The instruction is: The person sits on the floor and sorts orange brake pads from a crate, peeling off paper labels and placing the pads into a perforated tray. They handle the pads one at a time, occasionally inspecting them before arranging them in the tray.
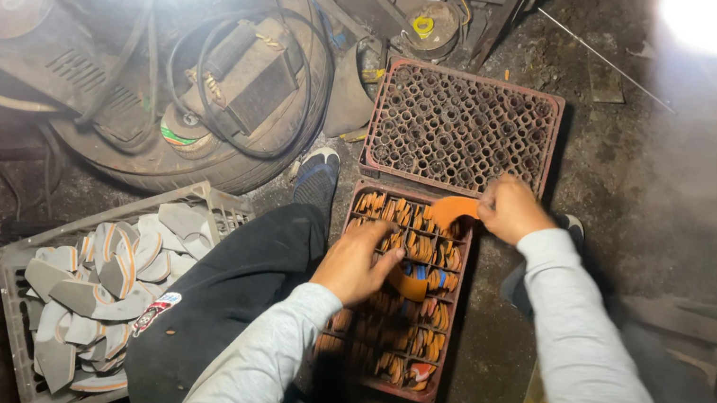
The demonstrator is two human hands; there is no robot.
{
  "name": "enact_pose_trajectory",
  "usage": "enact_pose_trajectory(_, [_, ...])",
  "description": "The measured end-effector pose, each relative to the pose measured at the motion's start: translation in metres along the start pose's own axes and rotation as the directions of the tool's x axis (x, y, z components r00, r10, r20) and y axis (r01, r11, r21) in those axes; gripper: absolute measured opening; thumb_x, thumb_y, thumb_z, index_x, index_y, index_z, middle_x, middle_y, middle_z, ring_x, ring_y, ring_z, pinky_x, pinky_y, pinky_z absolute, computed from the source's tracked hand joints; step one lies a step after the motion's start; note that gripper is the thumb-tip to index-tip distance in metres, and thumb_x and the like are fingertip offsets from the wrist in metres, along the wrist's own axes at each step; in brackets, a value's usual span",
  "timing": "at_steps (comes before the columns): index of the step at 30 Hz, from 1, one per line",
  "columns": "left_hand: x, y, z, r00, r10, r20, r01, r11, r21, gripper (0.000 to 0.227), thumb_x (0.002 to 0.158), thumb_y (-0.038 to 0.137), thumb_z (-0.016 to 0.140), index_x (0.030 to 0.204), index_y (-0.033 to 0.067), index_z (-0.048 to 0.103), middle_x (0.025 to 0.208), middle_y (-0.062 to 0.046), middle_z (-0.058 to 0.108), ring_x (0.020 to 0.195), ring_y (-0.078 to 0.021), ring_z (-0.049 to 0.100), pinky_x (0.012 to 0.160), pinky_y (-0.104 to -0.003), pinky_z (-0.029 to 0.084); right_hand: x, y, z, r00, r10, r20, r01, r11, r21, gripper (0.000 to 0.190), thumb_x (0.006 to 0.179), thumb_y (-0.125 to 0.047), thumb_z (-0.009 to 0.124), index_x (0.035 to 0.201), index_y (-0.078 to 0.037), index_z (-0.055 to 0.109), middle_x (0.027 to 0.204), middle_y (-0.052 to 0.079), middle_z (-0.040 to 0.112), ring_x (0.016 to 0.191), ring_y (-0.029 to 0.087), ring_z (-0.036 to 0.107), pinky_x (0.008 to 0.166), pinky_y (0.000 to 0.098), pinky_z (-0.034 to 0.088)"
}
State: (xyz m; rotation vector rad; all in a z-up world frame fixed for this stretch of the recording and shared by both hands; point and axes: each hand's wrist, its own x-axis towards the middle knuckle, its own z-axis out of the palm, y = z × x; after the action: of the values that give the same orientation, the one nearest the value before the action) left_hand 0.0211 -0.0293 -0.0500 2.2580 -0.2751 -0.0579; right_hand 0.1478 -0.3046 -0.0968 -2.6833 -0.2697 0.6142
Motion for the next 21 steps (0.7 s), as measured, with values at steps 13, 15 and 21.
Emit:
enact_pose_trajectory(13, [0.006, 0.004, -0.027, 0.861, -0.324, 0.393, 0.491, 0.322, -0.809, 0.025, 0.103, 0.033, 0.053, 0.1, 0.0082, 0.052, 0.078, -0.005, 0.066, 0.064, -0.0154, 0.065, 0.063, -0.031, 0.055, -0.055, -0.087, 0.037, 0.968, -0.039, -0.249, 0.203, 0.708, 0.677, 0.02, 0.101, -0.024, 0.063, 0.11, -0.006, 0.066, 0.102, 0.008, 0.073, 0.1, 0.024, 0.072, 0.094, 0.0416, 0.06])
enact_pose_trajectory(15, [0.012, -0.006, -0.027, 0.879, -0.383, 0.285, 0.424, 0.349, -0.836, 0.023, 0.103, 0.029, 0.057, 0.099, 0.0068, 0.053, 0.079, -0.004, 0.066, 0.066, -0.0132, 0.064, 0.064, -0.029, 0.054, -0.061, -0.085, 0.09, 0.979, -0.119, -0.164, 0.154, 0.963, 0.222, 0.023, 0.091, -0.023, 0.075, 0.099, -0.003, 0.066, 0.113, 0.013, 0.069, 0.118, 0.027, 0.064, 0.11, 0.0434, 0.049])
enact_pose_trajectory(21, [0.0, -0.031, -0.017, 0.886, -0.442, 0.139, 0.337, 0.409, -0.848, 0.022, 0.102, 0.019, 0.07, 0.1, 0.0005, 0.058, 0.08, -0.005, 0.065, 0.064, -0.01, 0.055, 0.055, -0.024, 0.041, -0.09, -0.056, 0.209, 0.996, -0.079, -0.035, 0.074, 0.989, -0.127, 0.052, 0.085, -0.017, 0.073, 0.131, -0.002, 0.054, 0.134, 0.02, 0.056, 0.132, 0.038, 0.048, 0.114, 0.0497, 0.034])
